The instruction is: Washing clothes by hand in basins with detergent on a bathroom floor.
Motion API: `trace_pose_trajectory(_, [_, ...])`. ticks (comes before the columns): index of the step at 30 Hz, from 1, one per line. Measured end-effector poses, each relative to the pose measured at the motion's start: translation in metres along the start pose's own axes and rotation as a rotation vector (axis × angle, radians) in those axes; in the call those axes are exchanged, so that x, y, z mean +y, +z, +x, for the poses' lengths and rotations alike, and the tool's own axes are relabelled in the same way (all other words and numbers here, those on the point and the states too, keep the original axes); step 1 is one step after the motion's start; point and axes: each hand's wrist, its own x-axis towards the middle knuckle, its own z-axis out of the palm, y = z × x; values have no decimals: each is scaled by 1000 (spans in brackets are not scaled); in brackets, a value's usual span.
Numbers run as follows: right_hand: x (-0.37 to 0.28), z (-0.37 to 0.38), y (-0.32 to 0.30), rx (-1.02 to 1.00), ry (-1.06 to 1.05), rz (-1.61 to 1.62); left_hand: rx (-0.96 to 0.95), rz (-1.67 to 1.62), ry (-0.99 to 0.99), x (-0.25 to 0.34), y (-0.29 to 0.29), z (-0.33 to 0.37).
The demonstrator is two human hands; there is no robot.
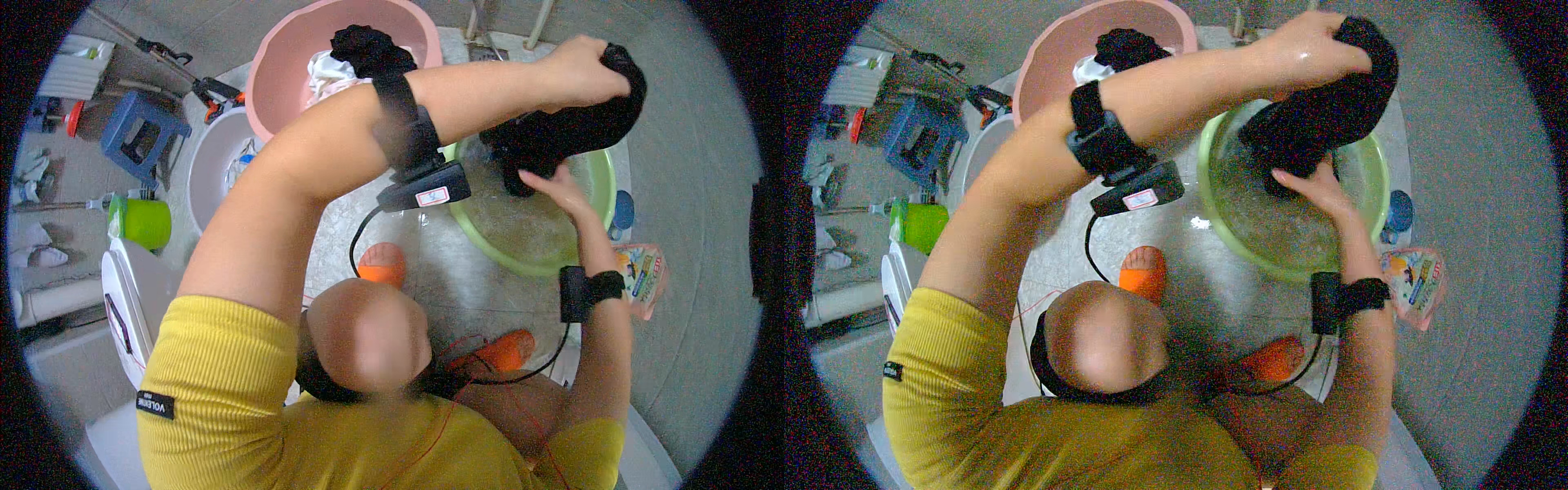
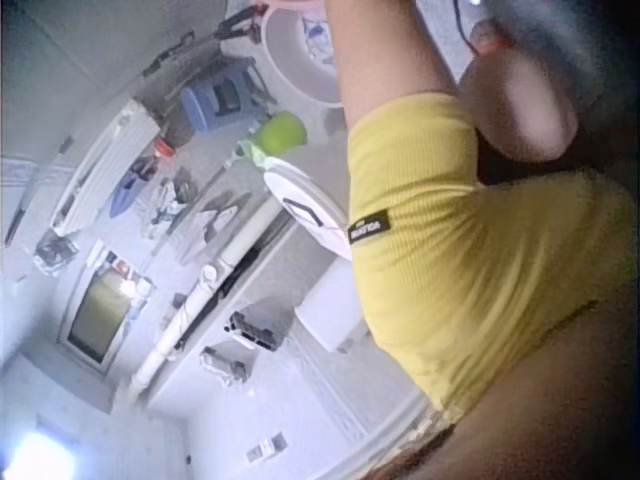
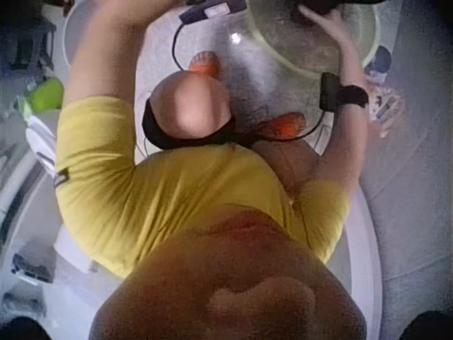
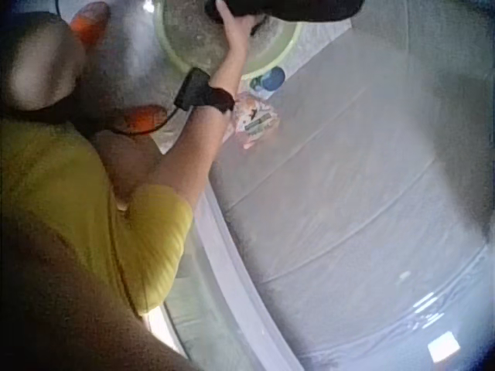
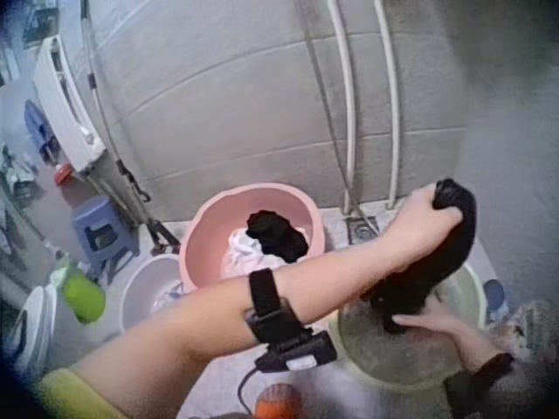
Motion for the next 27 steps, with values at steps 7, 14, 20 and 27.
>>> trace_pose_trajectory(7, [-16,40,8,528,-168,470,2,-296,-7,50,22,-18])
trace_pose_trajectory(14, [-41,22,-39,661,114,1260,-10,-285,-265,-28,-62,-10])
trace_pose_trajectory(20, [-38,16,-54,729,90,1255,-137,367,-340,-89,-57,-55])
trace_pose_trajectory(27, [-89,8,-30,507,40,1332,-80,405,84,-127,-5,-50])
